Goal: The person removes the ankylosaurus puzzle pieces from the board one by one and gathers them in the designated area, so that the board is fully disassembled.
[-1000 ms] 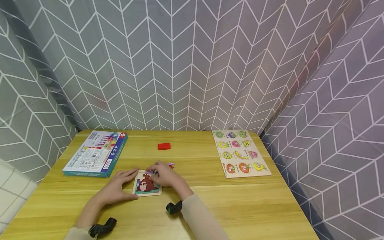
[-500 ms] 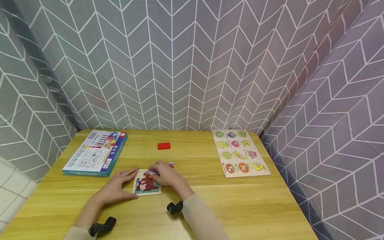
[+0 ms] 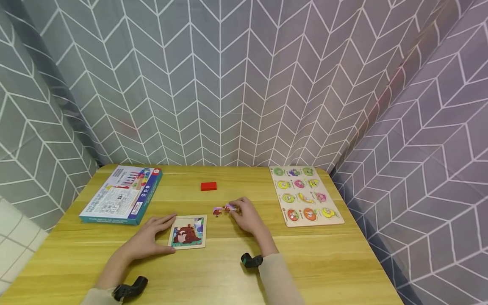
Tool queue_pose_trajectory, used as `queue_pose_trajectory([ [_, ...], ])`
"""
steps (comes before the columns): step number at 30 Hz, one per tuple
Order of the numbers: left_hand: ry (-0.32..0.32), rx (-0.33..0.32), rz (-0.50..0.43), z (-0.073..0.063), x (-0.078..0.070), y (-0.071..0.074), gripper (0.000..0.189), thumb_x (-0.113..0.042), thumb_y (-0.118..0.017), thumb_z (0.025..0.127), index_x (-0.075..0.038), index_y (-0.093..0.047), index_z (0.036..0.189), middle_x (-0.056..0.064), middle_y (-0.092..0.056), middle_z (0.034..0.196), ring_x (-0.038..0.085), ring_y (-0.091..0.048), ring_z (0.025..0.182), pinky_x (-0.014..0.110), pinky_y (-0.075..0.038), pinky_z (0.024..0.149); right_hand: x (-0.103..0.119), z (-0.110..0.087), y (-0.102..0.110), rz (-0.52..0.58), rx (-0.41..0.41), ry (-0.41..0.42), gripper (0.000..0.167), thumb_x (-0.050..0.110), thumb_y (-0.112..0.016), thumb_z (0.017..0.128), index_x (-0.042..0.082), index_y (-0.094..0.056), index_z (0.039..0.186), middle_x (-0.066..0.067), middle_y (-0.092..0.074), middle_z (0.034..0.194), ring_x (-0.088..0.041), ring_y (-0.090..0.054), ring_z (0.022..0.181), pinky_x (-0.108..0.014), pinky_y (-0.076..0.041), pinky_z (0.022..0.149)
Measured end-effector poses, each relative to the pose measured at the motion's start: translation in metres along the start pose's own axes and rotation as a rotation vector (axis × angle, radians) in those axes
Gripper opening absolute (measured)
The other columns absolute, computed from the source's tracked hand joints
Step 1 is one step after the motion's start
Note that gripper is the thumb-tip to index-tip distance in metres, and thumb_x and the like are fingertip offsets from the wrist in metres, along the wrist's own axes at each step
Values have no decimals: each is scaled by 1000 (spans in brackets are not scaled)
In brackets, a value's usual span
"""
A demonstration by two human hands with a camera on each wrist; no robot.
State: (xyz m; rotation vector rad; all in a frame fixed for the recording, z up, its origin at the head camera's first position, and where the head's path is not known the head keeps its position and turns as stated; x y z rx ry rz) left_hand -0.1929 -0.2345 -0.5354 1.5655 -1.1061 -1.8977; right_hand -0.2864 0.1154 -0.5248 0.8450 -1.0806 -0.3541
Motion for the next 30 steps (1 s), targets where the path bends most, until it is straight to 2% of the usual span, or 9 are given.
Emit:
queue_pose_trajectory([
  [6,3,6,5,0,0,0,111,-64,-91,72,-15,-47,162,10,-44,166,33,-46,133,64,-41,110,-20,-4,6,10,33,19,28,13,-72,102,5,-75,128,-13,-66,123,-26,-62,110,-45,-52,94],
  [13,4,1,4,0,1,0,111,-64,-91,72,-15,-47,162,10,-44,166,32,-45,133,64,-41,110,-22,-3,5,37,9,-5,22,13,-73,101,10,-78,122,-9,-68,122,-26,-63,112,-45,-53,95],
  [19,8,4,0,0,0,1,112,-65,-90,72,-16,-46,162,10,-44,166,34,-45,134,65,-41,110,-18,-1,8,32,4,-5,24,13,-74,100,7,-78,123,-11,-69,122,-27,-64,111,-46,-53,96],
  [25,13,4,-1,1,0,1,112,-64,-91,72,-16,-46,163,9,-43,167,35,-45,135,66,-40,110,-1,4,8,34,-36,-1,27,15,-75,100,3,-76,125,-12,-69,115,-24,-67,102,-43,-56,92],
  [28,14,9,2,0,-1,1,112,-64,-90,72,-16,-46,163,10,-44,167,34,-45,133,65,-40,110,18,8,-2,26,12,49,28,15,-73,102,3,-75,127,-12,-68,114,-22,-66,95,-38,-57,84],
  [30,13,7,3,-1,-3,2,112,-64,-90,72,-15,-46,163,12,-45,165,32,-46,131,65,-41,109,32,12,-11,30,65,82,29,15,-71,103,3,-74,129,-10,-68,115,-20,-65,95,-33,-56,84],
])
Point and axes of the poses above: each hand's wrist, its own z-axis towards the middle knuckle, its own y-axis out of the back of the hand, x = y × z, the point moved 1 cm from there along z, towards the middle knuckle
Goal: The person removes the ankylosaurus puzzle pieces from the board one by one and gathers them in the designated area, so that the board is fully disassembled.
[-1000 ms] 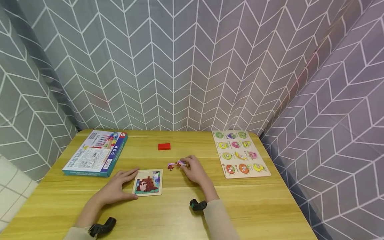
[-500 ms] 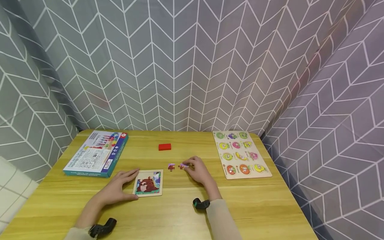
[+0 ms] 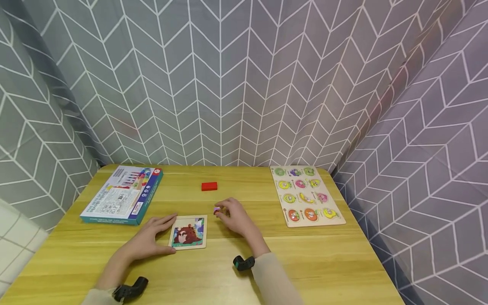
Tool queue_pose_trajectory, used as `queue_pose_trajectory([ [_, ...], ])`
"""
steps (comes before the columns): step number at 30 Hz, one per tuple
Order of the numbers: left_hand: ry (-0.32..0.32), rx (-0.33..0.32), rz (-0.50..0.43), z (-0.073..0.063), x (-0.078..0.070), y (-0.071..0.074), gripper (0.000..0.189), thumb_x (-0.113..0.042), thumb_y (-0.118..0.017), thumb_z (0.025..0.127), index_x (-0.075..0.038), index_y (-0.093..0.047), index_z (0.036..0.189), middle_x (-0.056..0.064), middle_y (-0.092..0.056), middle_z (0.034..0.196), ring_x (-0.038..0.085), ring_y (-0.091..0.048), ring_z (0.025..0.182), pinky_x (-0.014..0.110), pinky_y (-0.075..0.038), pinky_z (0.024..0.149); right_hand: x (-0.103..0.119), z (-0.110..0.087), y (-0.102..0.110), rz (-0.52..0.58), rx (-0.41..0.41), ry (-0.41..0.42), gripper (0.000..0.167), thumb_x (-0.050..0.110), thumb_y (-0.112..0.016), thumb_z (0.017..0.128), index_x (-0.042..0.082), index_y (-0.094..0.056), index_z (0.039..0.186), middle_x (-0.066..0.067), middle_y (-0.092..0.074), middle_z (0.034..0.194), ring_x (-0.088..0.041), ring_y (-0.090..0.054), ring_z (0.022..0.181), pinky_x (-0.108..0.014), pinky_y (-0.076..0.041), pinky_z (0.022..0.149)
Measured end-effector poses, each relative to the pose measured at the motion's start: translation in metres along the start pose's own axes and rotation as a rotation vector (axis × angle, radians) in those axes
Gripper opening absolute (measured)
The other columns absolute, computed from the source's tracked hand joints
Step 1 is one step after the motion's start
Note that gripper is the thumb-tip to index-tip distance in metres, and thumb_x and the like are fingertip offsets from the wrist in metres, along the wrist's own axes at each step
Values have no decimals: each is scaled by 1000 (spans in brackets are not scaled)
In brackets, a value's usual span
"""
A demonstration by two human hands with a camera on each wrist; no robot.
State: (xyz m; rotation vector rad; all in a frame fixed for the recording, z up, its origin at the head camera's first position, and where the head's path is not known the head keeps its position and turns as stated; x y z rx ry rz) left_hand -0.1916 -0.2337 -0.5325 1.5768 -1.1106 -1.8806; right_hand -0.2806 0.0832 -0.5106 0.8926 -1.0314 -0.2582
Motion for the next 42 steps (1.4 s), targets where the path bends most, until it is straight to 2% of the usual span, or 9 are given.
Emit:
queue_pose_trajectory([
  [4,-4,-7,5,0,-1,1,111,-64,-90,72,-14,-47,162,13,-47,164,30,-47,127,63,-43,107,22,10,-18,18,83,26,29,18,-69,105,6,-74,131,-6,-69,115,-13,-63,94,-27,-54,83],
  [10,-19,-15,19,1,1,0,111,-65,-90,73,-13,-48,161,11,-48,163,27,-48,125,60,-44,106,42,19,-38,13,156,62,25,18,-69,105,7,-76,127,-4,-71,108,-7,-55,86,-21,-48,77],
  [17,-21,-13,12,0,0,-1,111,-66,-90,73,-15,-47,162,12,-48,162,26,-48,125,60,-44,106,42,18,-50,-22,162,58,19,13,-69,104,8,-79,120,-5,-68,110,-5,-52,86,-19,-47,77],
  [25,-18,-11,12,0,1,-1,111,-67,-89,73,-15,-47,162,10,-48,162,27,-47,126,60,-44,106,36,18,-52,-27,181,58,14,12,-70,103,11,-80,112,-2,-66,110,-5,-51,85,-19,-47,77],
  [31,-20,-21,13,0,2,0,111,-67,-89,73,-15,-48,162,11,-49,162,26,-48,125,60,-44,106,40,22,-46,-93,211,76,15,13,-72,100,9,-79,113,-2,-64,107,-6,-49,83,-19,-45,75],
  [35,-22,-21,19,1,3,-1,110,-67,-89,73,-14,-48,161,10,-48,164,25,-48,124,59,-44,106,43,24,-43,-133,226,74,12,15,-74,99,11,-80,109,0,-64,106,-5,-50,83,-20,-46,76],
  [42,-26,-6,3,1,2,-2,108,-65,-89,74,-13,-49,160,9,-45,166,32,-46,132,63,-42,109,41,22,-39,-135,251,51,6,17,-76,99,15,-80,103,3,-63,103,-6,-51,83,-21,-46,76],
])
Point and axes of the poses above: each hand's wrist, its own z-axis towards the middle knuckle, its own y-axis out of the back of the hand, x = y × z, the point moved 1 cm from there along z, towards the middle knuckle
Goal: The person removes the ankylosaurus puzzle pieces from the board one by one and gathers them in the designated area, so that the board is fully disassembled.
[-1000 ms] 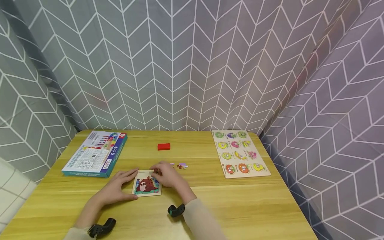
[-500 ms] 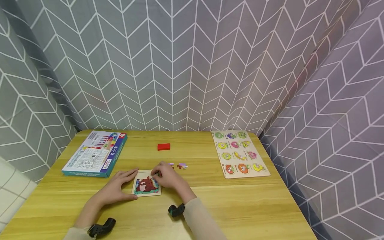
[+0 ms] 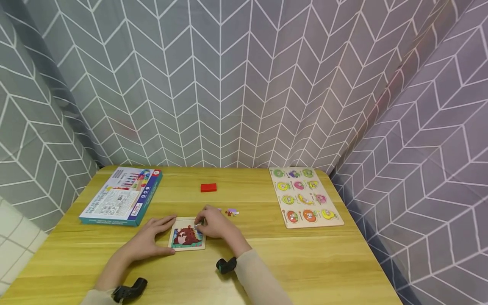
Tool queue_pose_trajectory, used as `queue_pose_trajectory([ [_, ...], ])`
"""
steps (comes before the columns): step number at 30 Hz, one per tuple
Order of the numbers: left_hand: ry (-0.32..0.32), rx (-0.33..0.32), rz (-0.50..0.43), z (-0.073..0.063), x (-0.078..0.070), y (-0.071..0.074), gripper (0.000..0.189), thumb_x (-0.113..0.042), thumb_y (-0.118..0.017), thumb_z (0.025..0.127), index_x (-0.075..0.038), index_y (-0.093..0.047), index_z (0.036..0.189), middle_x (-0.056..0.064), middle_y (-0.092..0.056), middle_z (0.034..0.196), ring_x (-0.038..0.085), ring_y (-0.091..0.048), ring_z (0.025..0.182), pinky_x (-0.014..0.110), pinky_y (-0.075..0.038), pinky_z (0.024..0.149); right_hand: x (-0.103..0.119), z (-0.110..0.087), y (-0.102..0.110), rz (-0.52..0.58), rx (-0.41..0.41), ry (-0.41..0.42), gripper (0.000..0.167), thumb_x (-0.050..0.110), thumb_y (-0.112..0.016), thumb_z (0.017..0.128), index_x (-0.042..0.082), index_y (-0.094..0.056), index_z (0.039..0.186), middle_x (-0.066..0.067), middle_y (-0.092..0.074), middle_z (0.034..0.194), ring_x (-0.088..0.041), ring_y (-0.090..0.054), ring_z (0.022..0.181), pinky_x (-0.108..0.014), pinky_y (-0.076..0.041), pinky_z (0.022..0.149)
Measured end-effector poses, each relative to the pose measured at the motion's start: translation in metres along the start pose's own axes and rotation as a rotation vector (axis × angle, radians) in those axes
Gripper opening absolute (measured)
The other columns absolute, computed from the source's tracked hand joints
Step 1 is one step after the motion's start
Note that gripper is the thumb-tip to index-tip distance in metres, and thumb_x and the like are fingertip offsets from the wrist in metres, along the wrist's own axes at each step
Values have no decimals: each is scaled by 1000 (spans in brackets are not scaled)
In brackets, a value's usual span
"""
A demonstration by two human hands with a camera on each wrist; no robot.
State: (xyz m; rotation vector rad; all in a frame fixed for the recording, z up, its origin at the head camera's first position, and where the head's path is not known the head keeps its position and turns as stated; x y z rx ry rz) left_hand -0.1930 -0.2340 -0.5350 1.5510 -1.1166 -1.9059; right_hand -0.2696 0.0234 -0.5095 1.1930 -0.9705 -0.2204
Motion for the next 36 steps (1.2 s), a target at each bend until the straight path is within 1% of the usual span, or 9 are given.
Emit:
queue_pose_trajectory([
  [5,2,-4,-1,0,-1,0,108,-64,-90,74,-13,-50,160,9,-45,166,33,-46,134,63,-41,109,0,-2,2,17,33,-21,9,15,-76,99,16,-80,106,4,-62,104,-8,-51,85,-21,-46,77],
  [10,4,-10,-3,0,-3,1,107,-62,-90,74,-12,-50,160,10,-45,166,33,-46,133,64,-41,109,3,-3,2,23,45,-59,8,16,-74,100,17,-78,107,-1,-61,117,-9,-52,87,-22,-47,78],
  [14,3,-14,-9,0,-5,2,106,-60,-91,74,-11,-51,159,11,-46,165,34,-47,132,64,-41,109,3,-3,0,23,27,-60,8,16,-74,100,18,-77,107,-5,-59,124,-10,-53,90,-24,-48,80],
  [17,12,-10,-14,-1,-6,2,106,-60,-91,74,-12,-51,159,10,-45,166,34,-46,133,65,-40,110,3,-3,-1,29,12,-51,12,15,-74,100,16,-76,112,-5,-62,124,-11,-54,94,-24,-49,84],
  [20,21,-4,-23,-1,-5,2,107,-61,-91,74,-12,-50,160,10,-45,166,36,-45,136,66,-39,111,2,-3,-1,33,-4,-53,24,15,-76,99,12,-73,122,-4,-64,123,-11,-56,97,-25,-51,89],
  [23,20,0,-23,-1,-4,2,107,-62,-90,74,-12,-50,160,10,-44,167,39,-43,139,68,-38,112,3,-4,-1,32,-13,-63,32,17,-77,98,9,-72,128,-4,-65,122,-10,-56,97,-26,-51,90],
  [26,18,4,-23,-1,-3,2,108,-63,-90,74,-12,-49,160,10,-44,167,38,-43,138,68,-38,111,3,-5,0,27,-8,-68,31,18,-78,98,9,-74,127,-4,-65,119,-10,-54,93,-25,-50,84],
  [30,20,9,-17,0,-3,1,108,-64,-89,74,-12,-49,160,9,-44,167,34,-45,135,64,-40,111,3,-5,2,14,16,-70,32,17,-77,98,11,-75,130,-3,-65,119,-9,-51,90,-23,-47,80],
  [36,23,11,-23,0,-4,1,108,-63,-90,74,-12,-50,160,8,-44,167,32,-45,133,63,-40,110,4,-6,6,17,58,-69,33,14,-76,100,11,-75,132,-2,-66,118,-10,-51,91,-22,-47,81],
])
Point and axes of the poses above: each hand's wrist, its own z-axis towards the middle knuckle, its own y-axis out of the back of the hand, x = y × z, the point moved 1 cm from there along z, towards the middle knuckle
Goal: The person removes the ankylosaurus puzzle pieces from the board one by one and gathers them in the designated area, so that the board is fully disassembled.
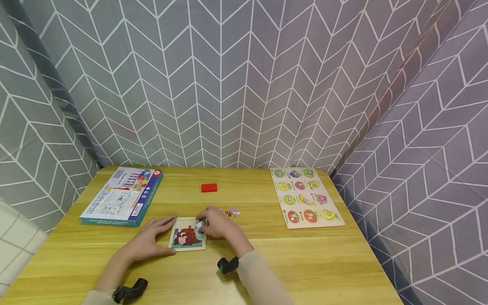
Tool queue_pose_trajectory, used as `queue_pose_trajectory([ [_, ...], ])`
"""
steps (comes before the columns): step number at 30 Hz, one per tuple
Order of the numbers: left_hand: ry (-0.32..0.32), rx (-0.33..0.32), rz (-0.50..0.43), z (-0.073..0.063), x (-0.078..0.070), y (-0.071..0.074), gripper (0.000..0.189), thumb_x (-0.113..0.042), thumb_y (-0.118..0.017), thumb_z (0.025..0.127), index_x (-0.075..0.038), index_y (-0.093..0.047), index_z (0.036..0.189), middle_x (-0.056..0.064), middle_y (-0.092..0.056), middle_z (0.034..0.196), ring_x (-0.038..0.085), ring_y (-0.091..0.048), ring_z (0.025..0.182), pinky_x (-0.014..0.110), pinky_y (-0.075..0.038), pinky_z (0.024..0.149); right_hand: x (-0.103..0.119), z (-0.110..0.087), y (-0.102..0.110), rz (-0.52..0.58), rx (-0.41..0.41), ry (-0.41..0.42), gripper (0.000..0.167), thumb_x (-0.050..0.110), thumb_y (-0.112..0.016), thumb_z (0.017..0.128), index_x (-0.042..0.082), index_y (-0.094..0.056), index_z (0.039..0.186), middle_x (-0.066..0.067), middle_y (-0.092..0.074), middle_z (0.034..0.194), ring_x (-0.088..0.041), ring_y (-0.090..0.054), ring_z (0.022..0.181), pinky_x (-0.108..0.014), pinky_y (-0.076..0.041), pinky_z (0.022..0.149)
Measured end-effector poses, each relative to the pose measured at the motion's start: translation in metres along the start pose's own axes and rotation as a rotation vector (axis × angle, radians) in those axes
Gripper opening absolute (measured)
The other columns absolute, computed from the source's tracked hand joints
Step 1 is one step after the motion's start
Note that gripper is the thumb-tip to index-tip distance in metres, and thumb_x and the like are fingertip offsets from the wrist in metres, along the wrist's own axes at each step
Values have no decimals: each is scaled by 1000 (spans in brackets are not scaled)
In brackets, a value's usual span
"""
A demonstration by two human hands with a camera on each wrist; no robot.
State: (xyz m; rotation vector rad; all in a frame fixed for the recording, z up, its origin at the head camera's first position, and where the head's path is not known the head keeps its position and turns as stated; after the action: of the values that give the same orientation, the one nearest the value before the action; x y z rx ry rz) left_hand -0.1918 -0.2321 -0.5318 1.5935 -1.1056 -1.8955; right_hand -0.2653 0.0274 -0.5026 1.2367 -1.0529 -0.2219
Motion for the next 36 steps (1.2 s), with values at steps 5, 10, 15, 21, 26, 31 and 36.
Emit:
queue_pose_trajectory([
  [5,-6,-2,2,0,1,-1,108,-63,-90,74,-11,-50,160,8,-43,167,32,-45,134,64,-40,110,1,0,2,-14,8,7,31,14,-72,102,10,-74,133,-3,-66,118,-9,-52,92,-22,-48,82],
  [10,-13,-10,15,1,4,-3,109,-64,-90,73,-12,-50,159,8,-45,166,30,-46,132,62,-42,110,-2,-1,-3,-42,-15,20,32,15,-70,104,9,-72,136,-6,-66,121,-9,-52,91,-22,-48,82],
  [15,-14,-17,22,1,5,-4,108,-64,-90,73,-11,-51,159,8,-44,167,30,-46,132,62,-42,110,-3,-2,-6,-49,-46,28,32,13,-67,105,6,-71,136,-9,-65,124,-10,-54,92,-23,-50,83],
  [21,-20,-25,27,1,4,-3,108,-63,-91,73,-11,-51,159,9,-45,166,30,-47,132,62,-42,110,-3,-5,-4,-23,-84,39,32,14,-64,107,6,-70,138,-10,-64,125,-11,-53,93,-23,-49,81],
  [26,-24,-24,25,1,3,-3,108,-62,-91,73,-10,-51,159,10,-45,166,32,-46,133,63,-41,110,-4,-7,1,9,-130,68,31,12,-66,106,4,-70,136,-11,-64,124,-11,-51,88,-22,-47,75],
  [31,-22,-17,27,1,2,-2,108,-63,-90,73,-11,-50,159,9,-44,167,32,-45,134,63,-40,111,-11,-12,11,20,-191,77,29,10,-67,105,4,-72,133,-13,-65,125,-12,-54,89,-24,-50,77],
  [36,-23,-15,18,0,1,-2,109,-63,-90,73,-10,-50,159,10,-44,167,33,-45,135,64,-39,112,-24,-23,26,48,-239,59,29,9,-66,105,3,-71,133,-15,-64,127,-14,-56,91,-27,-51,79],
])
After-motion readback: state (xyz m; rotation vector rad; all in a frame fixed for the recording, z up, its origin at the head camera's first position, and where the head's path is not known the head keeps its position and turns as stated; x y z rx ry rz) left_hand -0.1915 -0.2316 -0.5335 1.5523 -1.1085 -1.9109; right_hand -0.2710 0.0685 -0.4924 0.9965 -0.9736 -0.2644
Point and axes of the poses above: each hand's wrist, its own z-axis towards the middle knuckle, its own y-axis out of the back of the hand, x = y × z, the point moved 1 cm from there along z, towards the middle knuckle
